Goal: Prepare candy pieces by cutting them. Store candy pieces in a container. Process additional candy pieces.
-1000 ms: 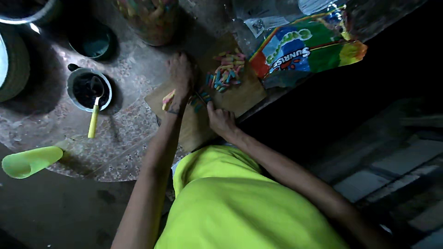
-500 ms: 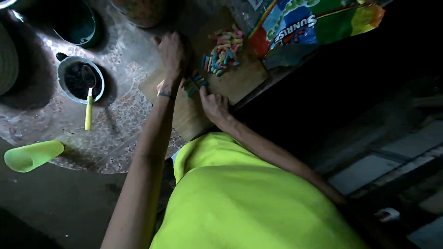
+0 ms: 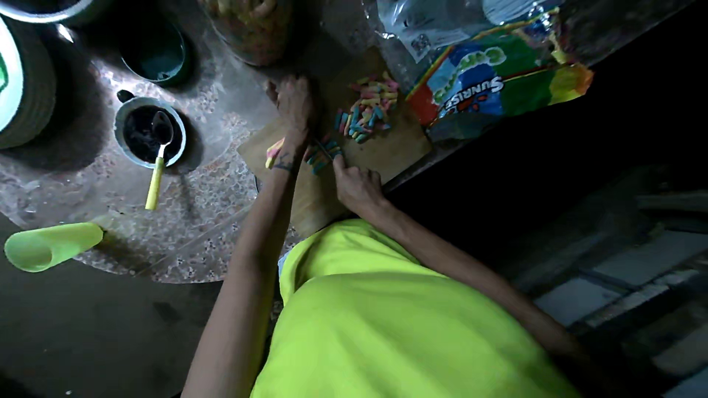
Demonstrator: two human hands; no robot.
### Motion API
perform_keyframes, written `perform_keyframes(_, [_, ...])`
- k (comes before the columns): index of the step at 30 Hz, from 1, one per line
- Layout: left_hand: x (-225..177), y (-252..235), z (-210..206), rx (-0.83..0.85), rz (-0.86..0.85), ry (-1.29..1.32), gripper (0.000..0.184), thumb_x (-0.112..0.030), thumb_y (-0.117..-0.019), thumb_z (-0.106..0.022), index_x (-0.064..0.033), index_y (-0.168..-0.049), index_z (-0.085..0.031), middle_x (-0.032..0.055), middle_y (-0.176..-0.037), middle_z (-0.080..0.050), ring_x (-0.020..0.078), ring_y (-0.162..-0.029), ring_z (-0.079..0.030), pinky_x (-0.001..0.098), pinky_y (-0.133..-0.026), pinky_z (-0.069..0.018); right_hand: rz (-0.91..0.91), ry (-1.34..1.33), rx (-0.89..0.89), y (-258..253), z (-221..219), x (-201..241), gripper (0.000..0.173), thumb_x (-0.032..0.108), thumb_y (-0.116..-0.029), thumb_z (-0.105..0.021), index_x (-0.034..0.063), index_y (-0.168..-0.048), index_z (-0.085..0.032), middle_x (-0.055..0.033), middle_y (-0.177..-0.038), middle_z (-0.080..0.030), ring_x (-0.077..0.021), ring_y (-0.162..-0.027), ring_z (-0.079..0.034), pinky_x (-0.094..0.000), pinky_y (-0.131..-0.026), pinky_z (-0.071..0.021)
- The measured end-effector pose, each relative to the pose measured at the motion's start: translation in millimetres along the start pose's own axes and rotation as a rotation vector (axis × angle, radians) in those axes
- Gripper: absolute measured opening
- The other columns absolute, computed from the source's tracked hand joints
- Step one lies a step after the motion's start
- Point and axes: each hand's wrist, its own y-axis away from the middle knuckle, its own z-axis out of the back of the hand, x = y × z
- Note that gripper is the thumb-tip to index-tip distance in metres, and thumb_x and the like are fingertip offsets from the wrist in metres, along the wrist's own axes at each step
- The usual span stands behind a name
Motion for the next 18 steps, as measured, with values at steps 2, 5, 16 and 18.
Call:
perform_keyframes(2, [0,2,0,0.01,0.016,-0.002,0.036,-0.029,-0.1024,-0.051,-0.0057,-0.123,-0.069,0.0161,-0.128,-0.068,0.0325,-0.125,-0.061,0.0601,-0.12,-0.0226,-0.02,0.003,0.048,4,7,6,0.043,0.008,-0.1076,-0.045,0.0038,-0.15,-0.039,-0.0236,-0.102,-0.071,-0.0449,-0.103,-0.07,-0.0576,-0.083,-0.053])
perform_keyframes(5, [1,2,-1,0.02,0.011,0.011,0.035,-0.027,-0.1019,-0.051,-0.0061,-0.125,-0.068,0.0156,-0.128,-0.067,0.0319,-0.126,-0.06,0.0605,-0.12,-0.0207,-0.013,-0.022,-0.05,-3,-16,-1,0.043,0.006,-0.1067,-0.046,0.0016,-0.149,-0.041,-0.025,-0.096,-0.071,-0.0471,-0.096,-0.071,-0.0586,-0.079,-0.0539])
perform_keyframes(16, [7,0,-6,-0.016,-0.021,0.037,0.034,-0.031,-0.104,-0.052,-0.0075,-0.122,-0.07,0.0163,-0.121,-0.07,0.0341,-0.118,-0.065,0.0637,-0.118,-0.0235,-0.041,-0.052,0.077,2,-1,11,0.045,0.008,-0.1085,-0.042,0.0027,-0.153,-0.036,-0.0252,-0.109,-0.07,-0.0444,-0.109,-0.068,-0.0561,-0.09,-0.0529])
perform_keyframes(18, [8,3,-4,0.005,-0.035,0.07,0.035,-0.028,-0.1032,-0.054,-0.0057,-0.127,-0.067,0.0202,-0.129,-0.066,0.0385,-0.123,-0.061,0.0634,-0.116,-0.0288,-0.025,-0.073,0.036,-2,-11,5,0.046,0.007,-0.1084,-0.041,0.0018,-0.154,-0.037,-0.0268,-0.109,-0.07,-0.046,-0.11,-0.067,-0.0578,-0.093,-0.0517])
